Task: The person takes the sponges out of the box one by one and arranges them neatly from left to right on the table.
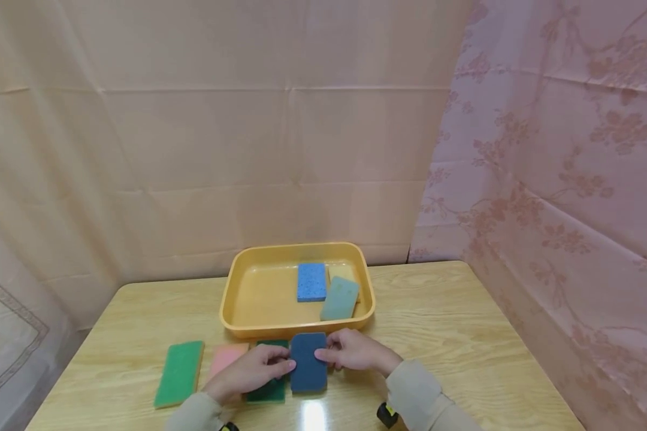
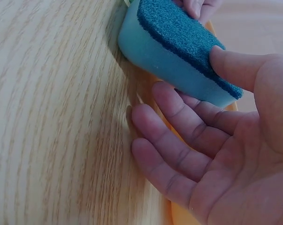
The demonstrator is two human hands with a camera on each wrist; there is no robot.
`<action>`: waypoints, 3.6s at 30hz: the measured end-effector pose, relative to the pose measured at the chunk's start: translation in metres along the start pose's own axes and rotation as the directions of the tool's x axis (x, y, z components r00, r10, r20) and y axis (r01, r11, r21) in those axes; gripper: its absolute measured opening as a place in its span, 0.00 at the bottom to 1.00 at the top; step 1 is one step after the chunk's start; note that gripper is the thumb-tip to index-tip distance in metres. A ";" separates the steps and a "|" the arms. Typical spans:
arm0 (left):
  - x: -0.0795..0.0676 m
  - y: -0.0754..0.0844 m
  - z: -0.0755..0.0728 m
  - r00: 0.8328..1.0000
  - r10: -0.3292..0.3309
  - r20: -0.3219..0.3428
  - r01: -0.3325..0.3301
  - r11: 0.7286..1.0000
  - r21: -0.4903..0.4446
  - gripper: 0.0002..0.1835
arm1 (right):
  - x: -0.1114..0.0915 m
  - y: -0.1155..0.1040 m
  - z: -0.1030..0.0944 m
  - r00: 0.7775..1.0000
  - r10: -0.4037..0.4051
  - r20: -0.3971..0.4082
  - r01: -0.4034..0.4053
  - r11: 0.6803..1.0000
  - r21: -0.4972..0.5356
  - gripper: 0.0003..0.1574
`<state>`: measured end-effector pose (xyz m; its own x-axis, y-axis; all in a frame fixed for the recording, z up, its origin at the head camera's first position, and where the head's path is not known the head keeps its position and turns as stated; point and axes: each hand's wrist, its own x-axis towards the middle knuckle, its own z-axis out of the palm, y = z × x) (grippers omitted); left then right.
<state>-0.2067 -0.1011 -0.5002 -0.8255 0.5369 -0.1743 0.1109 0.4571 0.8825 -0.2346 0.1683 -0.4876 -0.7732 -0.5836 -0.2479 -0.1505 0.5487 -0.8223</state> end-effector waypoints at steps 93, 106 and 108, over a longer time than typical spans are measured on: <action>0.003 -0.002 0.007 0.991 -0.065 -0.118 0.072 0.996 0.061 0.08 | 0.015 0.022 0.012 1.000 0.028 -0.006 -0.028 0.998 -0.057 0.29; 0.004 -0.004 0.008 0.992 -0.038 -0.124 0.048 0.995 0.084 0.09 | 0.011 0.018 0.011 0.999 0.024 -0.022 -0.024 1.000 0.008 0.24; 0.003 -0.004 0.009 0.991 -0.043 -0.127 0.055 0.995 0.087 0.09 | 0.011 0.018 0.011 0.999 0.032 -0.020 -0.031 0.999 0.034 0.23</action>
<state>-0.2052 -0.0950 -0.5082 -0.8933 0.4217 -0.1555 0.1132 0.5458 0.8303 -0.2388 0.1655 -0.5109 -0.7900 -0.5536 -0.2635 -0.1054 0.5461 -0.8311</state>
